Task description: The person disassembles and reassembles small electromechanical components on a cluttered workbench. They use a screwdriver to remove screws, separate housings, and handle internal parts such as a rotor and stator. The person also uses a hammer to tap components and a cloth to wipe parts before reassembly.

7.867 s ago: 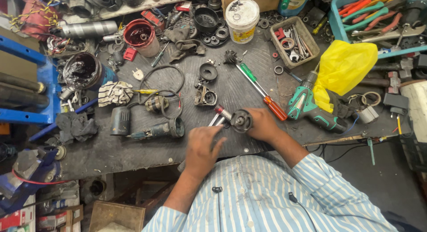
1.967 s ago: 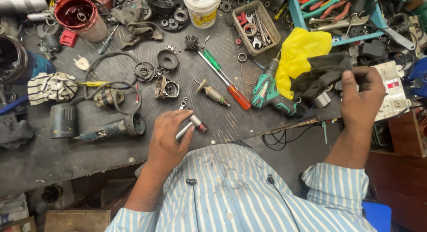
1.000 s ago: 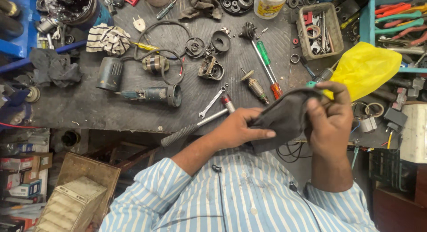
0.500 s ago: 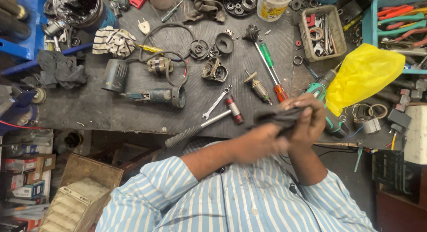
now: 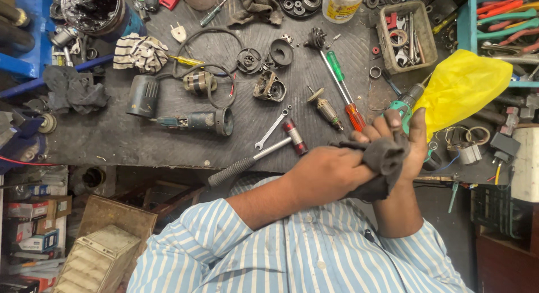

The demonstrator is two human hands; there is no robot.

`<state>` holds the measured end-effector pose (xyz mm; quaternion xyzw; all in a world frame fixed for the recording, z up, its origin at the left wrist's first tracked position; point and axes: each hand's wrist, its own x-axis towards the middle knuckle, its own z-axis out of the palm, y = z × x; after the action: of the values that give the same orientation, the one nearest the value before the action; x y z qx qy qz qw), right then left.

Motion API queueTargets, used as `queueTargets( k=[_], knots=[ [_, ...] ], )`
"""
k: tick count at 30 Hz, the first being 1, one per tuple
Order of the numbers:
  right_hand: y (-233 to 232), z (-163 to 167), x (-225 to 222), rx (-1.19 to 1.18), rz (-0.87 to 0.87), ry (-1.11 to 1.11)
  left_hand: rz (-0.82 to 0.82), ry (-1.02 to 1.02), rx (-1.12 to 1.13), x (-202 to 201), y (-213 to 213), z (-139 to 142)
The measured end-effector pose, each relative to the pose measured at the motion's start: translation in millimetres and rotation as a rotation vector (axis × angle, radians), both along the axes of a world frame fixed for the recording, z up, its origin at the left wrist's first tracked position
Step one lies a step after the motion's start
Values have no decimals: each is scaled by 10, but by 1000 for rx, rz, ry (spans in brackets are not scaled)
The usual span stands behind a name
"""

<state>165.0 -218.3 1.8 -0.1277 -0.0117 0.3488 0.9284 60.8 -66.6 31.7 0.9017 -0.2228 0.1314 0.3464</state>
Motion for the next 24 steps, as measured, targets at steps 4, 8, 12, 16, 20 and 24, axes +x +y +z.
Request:
queueTargets(
  k=[4, 8, 12, 16, 20, 24],
  knots=[
    [222, 304, -226, -532, -161, 216, 255, -314, 12, 40, 146, 25],
    [353, 213, -471, -420, -234, 23, 610, -367, -136, 199, 118, -74],
    [144, -88, -275, 11, -31, -165, 617, -189, -330, 210, -113, -141],
    [-120, -127, -226, -38, -146, -288, 340, 86, -681, 165, -262, -110],
    [-581, 419, 196, 24, -349, -299, 183, 239, -679, 27, -234, -91],
    [-576, 681, 321, -35, -347, -290, 196, -97, -175, -21, -126, -113]
  ],
)
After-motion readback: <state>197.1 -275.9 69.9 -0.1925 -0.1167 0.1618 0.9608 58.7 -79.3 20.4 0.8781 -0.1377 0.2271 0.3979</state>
